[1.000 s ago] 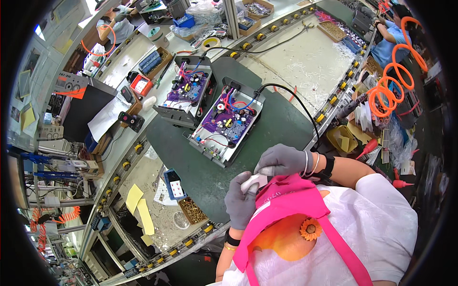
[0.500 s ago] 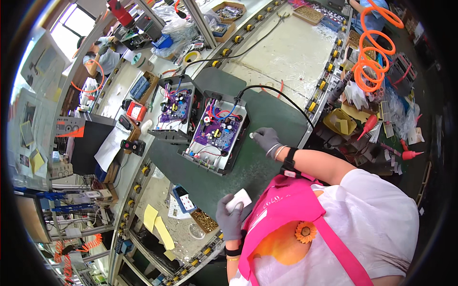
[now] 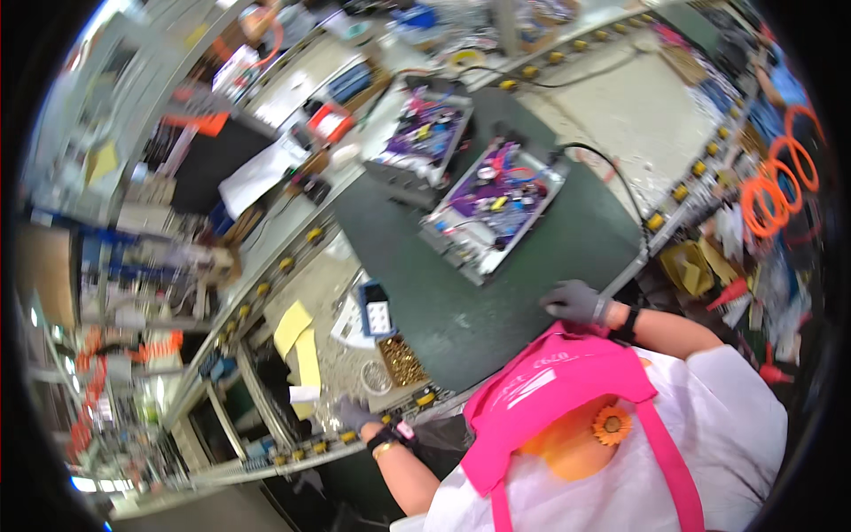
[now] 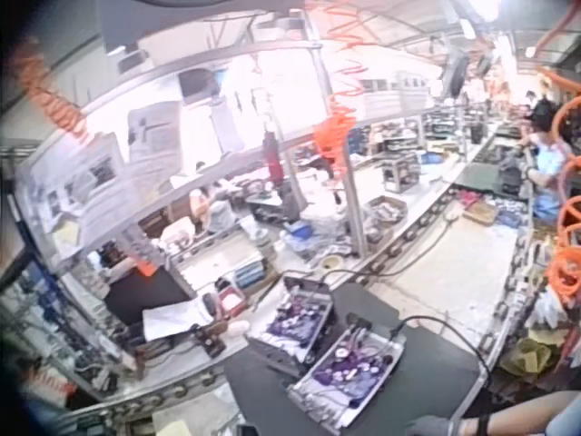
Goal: Assembling power supply or inverter units by screwing components and applying labels at an industrial workbench.
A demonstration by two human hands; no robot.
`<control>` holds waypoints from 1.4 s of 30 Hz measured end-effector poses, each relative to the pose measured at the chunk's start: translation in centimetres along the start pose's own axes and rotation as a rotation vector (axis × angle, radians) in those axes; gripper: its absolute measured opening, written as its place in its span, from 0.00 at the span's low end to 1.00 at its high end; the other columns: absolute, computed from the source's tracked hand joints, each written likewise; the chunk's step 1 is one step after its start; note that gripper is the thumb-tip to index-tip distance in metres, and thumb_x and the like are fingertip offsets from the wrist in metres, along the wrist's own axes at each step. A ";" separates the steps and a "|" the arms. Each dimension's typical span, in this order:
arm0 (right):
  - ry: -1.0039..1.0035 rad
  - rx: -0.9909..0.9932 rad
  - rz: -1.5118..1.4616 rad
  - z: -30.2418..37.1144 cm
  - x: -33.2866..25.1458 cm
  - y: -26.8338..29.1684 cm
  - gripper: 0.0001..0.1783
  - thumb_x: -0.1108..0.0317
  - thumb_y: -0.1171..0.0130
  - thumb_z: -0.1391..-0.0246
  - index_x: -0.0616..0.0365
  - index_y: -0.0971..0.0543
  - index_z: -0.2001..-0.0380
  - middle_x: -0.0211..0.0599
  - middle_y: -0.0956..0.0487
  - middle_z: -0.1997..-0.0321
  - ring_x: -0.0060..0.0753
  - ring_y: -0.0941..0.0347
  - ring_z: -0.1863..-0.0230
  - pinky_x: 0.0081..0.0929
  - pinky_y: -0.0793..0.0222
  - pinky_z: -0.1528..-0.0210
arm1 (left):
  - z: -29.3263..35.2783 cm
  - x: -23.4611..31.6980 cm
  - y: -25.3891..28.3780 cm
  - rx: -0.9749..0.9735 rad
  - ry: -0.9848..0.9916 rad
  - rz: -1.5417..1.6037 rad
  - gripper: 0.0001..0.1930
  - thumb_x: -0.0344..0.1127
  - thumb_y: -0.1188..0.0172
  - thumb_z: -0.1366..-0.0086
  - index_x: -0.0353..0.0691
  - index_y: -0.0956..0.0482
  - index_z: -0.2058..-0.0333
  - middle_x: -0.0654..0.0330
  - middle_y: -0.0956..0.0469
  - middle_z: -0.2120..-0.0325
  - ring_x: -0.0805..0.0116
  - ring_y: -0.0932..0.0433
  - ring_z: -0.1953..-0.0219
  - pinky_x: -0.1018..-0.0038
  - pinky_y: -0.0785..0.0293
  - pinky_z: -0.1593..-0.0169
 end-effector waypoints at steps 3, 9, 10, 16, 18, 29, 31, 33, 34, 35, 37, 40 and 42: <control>-0.010 0.019 -0.086 1.1 -0.7 1.1 0.13 0.64 0.46 0.50 0.56 0.19 0.64 0.46 0.20 0.65 0.48 0.25 0.62 0.38 0.29 0.56 | 1.6 -0.8 -5.6 -0.312 -0.238 -0.183 0.20 0.25 0.43 0.43 0.33 0.32 0.51 0.54 0.26 0.60 0.67 0.28 0.61 0.70 0.28 0.59; -0.025 0.012 -0.068 0.7 -3.0 2.2 0.12 0.65 0.44 0.51 0.58 0.18 0.66 0.44 0.19 0.65 0.46 0.24 0.62 0.34 0.29 0.57 | -0.8 -2.1 -13.8 -0.342 -0.507 -0.785 0.17 0.32 0.36 0.45 0.34 0.26 0.57 0.52 0.20 0.65 0.58 0.22 0.63 0.67 0.28 0.57; -0.027 0.011 -0.074 0.6 -3.3 2.2 0.11 0.65 0.44 0.51 0.58 0.18 0.66 0.43 0.19 0.65 0.46 0.24 0.62 0.34 0.28 0.58 | -1.4 -2.6 -14.5 -0.310 -0.590 -0.929 0.18 0.36 0.35 0.46 0.37 0.25 0.58 0.52 0.20 0.66 0.57 0.22 0.62 0.65 0.28 0.56; -0.104 0.086 -0.057 0.6 -4.8 3.2 0.10 0.70 0.43 0.53 0.58 0.18 0.67 0.42 0.20 0.70 0.41 0.23 0.68 0.31 0.29 0.63 | -1.6 -4.2 -17.4 -0.159 -1.016 -1.452 0.20 0.47 0.34 0.50 0.45 0.26 0.62 0.54 0.22 0.70 0.55 0.22 0.67 0.61 0.28 0.61; -0.124 0.071 -0.027 0.4 -5.1 3.4 0.09 0.70 0.43 0.53 0.58 0.18 0.68 0.42 0.20 0.69 0.43 0.23 0.67 0.32 0.28 0.63 | -1.5 -3.9 -17.5 -0.293 -0.983 -1.492 0.17 0.41 0.40 0.45 0.41 0.28 0.59 0.54 0.23 0.68 0.56 0.23 0.65 0.62 0.31 0.61; -0.109 -0.013 -0.029 -1.9 -6.5 3.5 0.09 0.70 0.42 0.52 0.57 0.18 0.66 0.43 0.20 0.68 0.44 0.23 0.66 0.32 0.28 0.62 | -1.8 -3.6 -16.3 -0.445 -1.066 -1.354 0.14 0.30 0.47 0.40 0.41 0.26 0.55 0.53 0.21 0.73 0.57 0.22 0.71 0.63 0.28 0.64; -0.113 -0.029 -0.032 -2.2 -6.9 3.6 0.10 0.69 0.42 0.52 0.57 0.18 0.66 0.43 0.20 0.68 0.44 0.23 0.66 0.32 0.28 0.62 | -2.7 -4.5 -15.3 -0.495 -0.990 -1.055 0.13 0.29 0.43 0.42 0.40 0.24 0.57 0.52 0.20 0.72 0.58 0.21 0.69 0.65 0.27 0.64; -0.127 -0.040 -0.031 -2.2 -6.9 3.7 0.10 0.69 0.42 0.52 0.57 0.18 0.66 0.42 0.20 0.68 0.43 0.23 0.66 0.32 0.28 0.62 | -3.2 -4.4 -14.7 -0.539 -0.909 -0.757 0.13 0.27 0.40 0.43 0.38 0.22 0.58 0.50 0.20 0.71 0.58 0.20 0.67 0.67 0.26 0.63; -0.146 -0.047 -0.034 -2.2 -6.8 3.8 0.10 0.69 0.42 0.52 0.57 0.18 0.66 0.42 0.20 0.68 0.43 0.23 0.66 0.32 0.28 0.62 | -3.5 -4.5 -14.6 -0.579 -0.801 -0.680 0.14 0.26 0.37 0.45 0.36 0.22 0.58 0.50 0.19 0.68 0.61 0.21 0.65 0.70 0.25 0.61; -0.141 -0.050 -0.030 -2.1 -6.8 3.9 0.10 0.69 0.42 0.52 0.57 0.18 0.66 0.42 0.20 0.68 0.43 0.23 0.66 0.32 0.28 0.62 | -3.7 -4.5 -14.4 -0.615 -0.694 -0.602 0.15 0.25 0.35 0.47 0.33 0.22 0.59 0.51 0.19 0.65 0.63 0.21 0.63 0.73 0.25 0.59; -0.165 -0.082 -0.024 -1.9 -6.7 3.9 0.09 0.69 0.42 0.51 0.57 0.18 0.66 0.43 0.20 0.68 0.43 0.23 0.66 0.32 0.28 0.62 | -4.4 -4.9 -14.2 -0.639 -0.617 -0.549 0.17 0.24 0.36 0.44 0.33 0.24 0.54 0.54 0.19 0.64 0.69 0.21 0.61 0.75 0.26 0.57; -0.139 -0.094 -0.030 -1.7 -6.4 3.7 0.10 0.68 0.43 0.51 0.56 0.18 0.65 0.43 0.20 0.67 0.44 0.24 0.66 0.33 0.28 0.62 | -5.1 -5.5 -14.0 -0.677 -0.472 -0.456 0.19 0.22 0.37 0.44 0.34 0.24 0.52 0.56 0.19 0.61 0.71 0.22 0.60 0.78 0.26 0.55; -0.104 -0.101 -0.020 -1.7 -6.0 3.6 0.10 0.68 0.43 0.51 0.56 0.18 0.65 0.43 0.20 0.67 0.44 0.24 0.66 0.33 0.28 0.62 | -5.0 -5.3 -13.9 -0.668 -0.575 -0.453 0.16 0.24 0.38 0.43 0.38 0.23 0.54 0.57 0.19 0.65 0.64 0.21 0.64 0.72 0.25 0.56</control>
Point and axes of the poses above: each hand's wrist, its own z-axis away from the middle knuckle, its own y-axis out of the back of the hand, x = y × z, the point moved 2 cm from there along -z, towards the middle knuckle
